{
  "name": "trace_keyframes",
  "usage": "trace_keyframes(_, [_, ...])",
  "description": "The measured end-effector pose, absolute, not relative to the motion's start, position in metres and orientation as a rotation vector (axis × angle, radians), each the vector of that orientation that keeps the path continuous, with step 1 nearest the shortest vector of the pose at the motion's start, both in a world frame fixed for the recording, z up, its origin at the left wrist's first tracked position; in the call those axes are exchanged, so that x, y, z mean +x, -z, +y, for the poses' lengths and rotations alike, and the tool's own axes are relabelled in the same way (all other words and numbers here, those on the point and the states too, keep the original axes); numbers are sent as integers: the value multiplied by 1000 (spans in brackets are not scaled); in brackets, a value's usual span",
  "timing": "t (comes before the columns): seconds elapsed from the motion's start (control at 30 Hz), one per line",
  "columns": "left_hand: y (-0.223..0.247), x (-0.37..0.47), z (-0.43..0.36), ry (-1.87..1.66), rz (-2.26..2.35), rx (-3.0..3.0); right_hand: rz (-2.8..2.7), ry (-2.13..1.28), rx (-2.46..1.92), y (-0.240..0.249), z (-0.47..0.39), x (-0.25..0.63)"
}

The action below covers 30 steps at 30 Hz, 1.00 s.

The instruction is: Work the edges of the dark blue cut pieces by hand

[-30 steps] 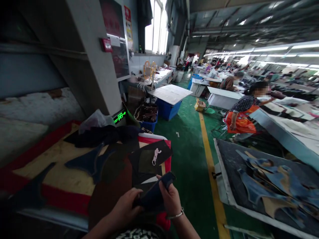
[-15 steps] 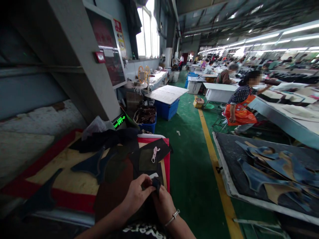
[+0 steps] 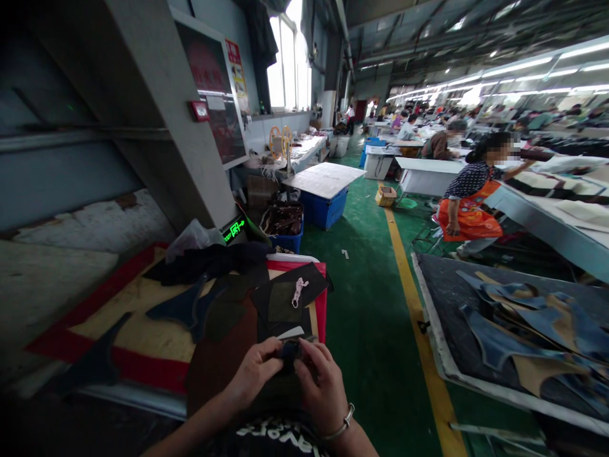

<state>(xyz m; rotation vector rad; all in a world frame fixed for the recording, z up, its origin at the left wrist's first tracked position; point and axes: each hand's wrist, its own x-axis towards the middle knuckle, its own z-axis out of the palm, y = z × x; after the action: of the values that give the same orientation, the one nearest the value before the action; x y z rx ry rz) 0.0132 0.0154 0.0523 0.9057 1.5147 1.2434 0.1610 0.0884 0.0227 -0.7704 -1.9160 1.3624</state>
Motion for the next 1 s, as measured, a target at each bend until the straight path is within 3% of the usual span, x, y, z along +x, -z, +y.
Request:
trace_keyframes(0.2, [-47,15,8,-1260,1325,621,-1930,-1432,-808,-28,88,162])
trace_keyframes(0.7, [-33,10,3,-1130,1498,833,-2114,-1462,-922,-33,83,157])
trace_keyframes(1.0, [-29,9,0,-1245,1516,713,-1358,-2145,-1095,-14,72,140])
